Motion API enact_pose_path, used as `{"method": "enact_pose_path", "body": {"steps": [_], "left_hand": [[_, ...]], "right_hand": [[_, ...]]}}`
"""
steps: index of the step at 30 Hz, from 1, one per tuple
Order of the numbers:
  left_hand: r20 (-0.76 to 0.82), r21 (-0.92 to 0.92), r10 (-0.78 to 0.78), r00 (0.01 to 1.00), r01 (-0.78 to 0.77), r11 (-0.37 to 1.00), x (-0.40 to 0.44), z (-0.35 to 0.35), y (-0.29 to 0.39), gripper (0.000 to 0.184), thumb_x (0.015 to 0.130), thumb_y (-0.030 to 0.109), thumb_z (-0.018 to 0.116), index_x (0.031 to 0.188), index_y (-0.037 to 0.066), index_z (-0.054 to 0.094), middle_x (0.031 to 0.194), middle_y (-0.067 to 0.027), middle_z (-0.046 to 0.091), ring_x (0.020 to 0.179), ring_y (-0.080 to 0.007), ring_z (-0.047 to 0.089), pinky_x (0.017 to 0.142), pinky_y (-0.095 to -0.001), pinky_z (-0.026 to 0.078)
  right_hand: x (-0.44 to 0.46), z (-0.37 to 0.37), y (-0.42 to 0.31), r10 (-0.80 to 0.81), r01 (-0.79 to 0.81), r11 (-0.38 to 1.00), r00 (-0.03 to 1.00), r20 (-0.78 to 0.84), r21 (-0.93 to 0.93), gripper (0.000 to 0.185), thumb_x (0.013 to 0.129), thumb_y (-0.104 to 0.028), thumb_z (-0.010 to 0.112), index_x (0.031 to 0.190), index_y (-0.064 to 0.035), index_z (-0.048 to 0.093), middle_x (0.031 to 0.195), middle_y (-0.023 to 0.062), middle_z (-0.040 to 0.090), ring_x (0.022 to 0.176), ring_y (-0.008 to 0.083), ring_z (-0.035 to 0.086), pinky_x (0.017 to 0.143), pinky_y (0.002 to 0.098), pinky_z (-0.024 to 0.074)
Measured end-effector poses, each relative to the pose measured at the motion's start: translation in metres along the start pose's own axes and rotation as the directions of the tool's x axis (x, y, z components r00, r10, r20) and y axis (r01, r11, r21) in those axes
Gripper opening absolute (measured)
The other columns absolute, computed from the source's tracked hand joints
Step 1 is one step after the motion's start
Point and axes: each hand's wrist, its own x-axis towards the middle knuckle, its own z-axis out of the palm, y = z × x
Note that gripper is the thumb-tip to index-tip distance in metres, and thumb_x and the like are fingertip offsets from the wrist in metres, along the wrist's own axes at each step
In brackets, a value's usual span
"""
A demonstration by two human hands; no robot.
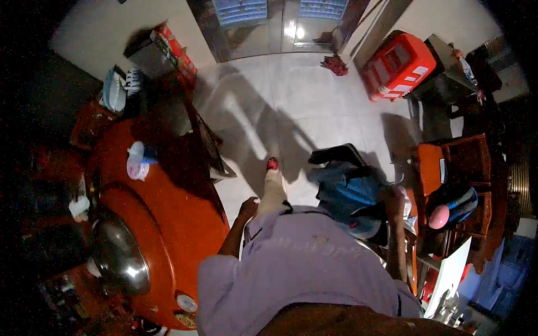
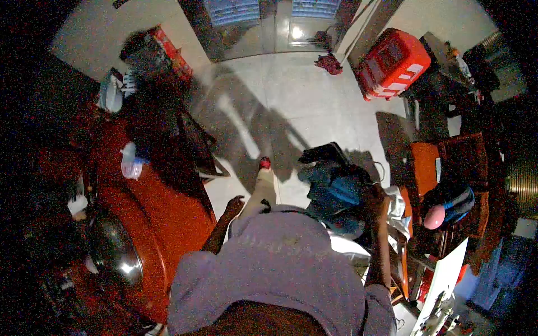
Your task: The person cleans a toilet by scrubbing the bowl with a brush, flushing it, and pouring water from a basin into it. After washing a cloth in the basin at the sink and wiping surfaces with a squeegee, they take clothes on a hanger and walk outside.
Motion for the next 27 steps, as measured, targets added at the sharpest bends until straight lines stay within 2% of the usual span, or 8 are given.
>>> {"method": "enact_pose_path", "body": {"steps": [3, 6, 8, 9, 17, 20, 24, 27], "left_hand": [[-0.089, -0.111, 0.158, 0.983, -0.167, 0.98, 0.106, -0.047, 0.028, 0.029, 0.08, 0.014, 0.052, 0.108, 0.006, 0.052, 0.082, -0.0145, 0.063, 0.07, -0.0296, 0.061, 0.064, -0.0347, 0.05], [-0.247, -0.163, 0.391, 0.886, -0.436, 0.885, 0.25, -0.085, 0.036, 0.029, 0.077, 0.009, 0.053, 0.105, 0.005, 0.054, 0.079, -0.0158, 0.061, 0.072, -0.0312, 0.06, 0.065, -0.0383, 0.05], [-0.219, 0.558, 0.808, 0.547, -0.61, 0.563, 0.307, -0.145, 0.094, 0.03, 0.075, 0.009, 0.055, 0.105, 0.005, 0.054, 0.081, -0.0164, 0.06, 0.076, -0.0306, 0.06, 0.069, -0.0375, 0.05], [-0.027, 0.158, 0.351, 0.936, -0.343, 0.926, 0.308, -0.186, 0.153, 0.029, 0.077, 0.011, 0.053, 0.105, 0.003, 0.054, 0.084, -0.0179, 0.058, 0.083, -0.0302, 0.059, 0.073, -0.0376, 0.049], [-0.053, 0.056, 0.522, 0.852, -0.519, 0.853, 0.53, -0.288, 0.281, 0.038, 0.08, 0.017, 0.056, 0.114, 0.001, 0.05, 0.102, -0.019, 0.057, 0.094, -0.0337, 0.055, 0.083, -0.0406, 0.044], [-0.238, 0.391, 0.771, 0.591, -0.669, 0.633, 0.583, -0.323, 0.309, 0.043, 0.079, 0.018, 0.057, 0.119, 0.003, 0.047, 0.098, -0.0199, 0.057, 0.093, -0.0365, 0.054, 0.082, -0.0422, 0.044], [-0.213, 0.584, 0.624, 0.752, -0.414, 0.698, 0.624, -0.411, 0.399, 0.053, 0.08, 0.02, 0.057, 0.127, 0.005, 0.039, 0.109, -0.0218, 0.053, 0.097, -0.0373, 0.052, 0.082, -0.045, 0.043], [-0.213, 0.965, 0.852, 0.479, -0.032, 0.259, 0.675, -0.478, 0.463, 0.064, 0.079, 0.017, 0.055, 0.135, 0.006, 0.026, 0.12, -0.0256, 0.044, 0.108, -0.0383, 0.045, 0.087, -0.0474, 0.039]], "right_hand": [[0.054, 0.031, 0.023, -0.145, 0.175, 0.886, 0.984, -0.102, 0.43, 0.014, 0.08, -0.009, 0.057, 0.088, 0.0016, 0.056, 0.08, 0.0083, 0.059, 0.07, 0.014, 0.051, 0.063, 0.0293, 0.0432], [0.111, 0.03, -0.082, -0.177, 0.18, 0.984, 0.961, -0.213, -0.004, 0.015, 0.078, -0.011, 0.06, 0.088, 0.0008, 0.057, 0.077, 0.0074, 0.06, 0.066, 0.0146, 0.05, 0.059, 0.029, 0.0422], [0.141, 0.033, -0.121, -0.089, 0.102, 0.994, 0.963, -0.253, 0.041, 0.017, 0.073, -0.012, 0.065, 0.072, 0.0006, 0.053, 0.063, 0.0083, 0.052, 0.06, 0.0157, 0.047, 0.055, 0.0311, 0.0384], [0.161, 0.036, -0.107, -0.138, 0.144, 0.99, 0.964, -0.228, 0.01, 0.017, 0.075, -0.011, 0.064, 0.072, 0.0008, 0.052, 0.062, 0.0081, 0.052, 0.059, 0.0155, 0.046, 0.055, 0.0311, 0.0387], [0.333, 0.078, -0.189, -0.11, 0.132, 0.988, 0.964, -0.242, 0.078, 0.021, 0.078, -0.011, 0.061, 0.093, 0.0022, 0.059, 0.072, 0.0092, 0.061, 0.064, 0.011, 0.05, 0.06, 0.0278, 0.0431], [0.411, 0.09, -0.221, 0.118, -0.094, 0.98, 0.985, -0.128, 0.177, 0.022, 0.076, -0.011, 0.061, 0.093, 0.0026, 0.059, 0.067, 0.0086, 0.06, 0.063, 0.0098, 0.049, 0.058, 0.0265, 0.0424], [0.507, 0.105, -0.241, 0.012, 0.006, 0.992, 0.989, -0.145, 0.125, 0.023, 0.076, -0.016, 0.063, 0.091, 0.0026, 0.06, 0.064, 0.0087, 0.058, 0.061, 0.0083, 0.047, 0.056, 0.0261, 0.0416], [0.563, 0.118, -0.259, -0.015, 0.038, 0.981, 0.992, -0.125, 0.189, 0.022, 0.078, -0.017, 0.061, 0.089, 0.0018, 0.06, 0.064, 0.0093, 0.058, 0.06, 0.0097, 0.047, 0.055, 0.0268, 0.0414]]}}
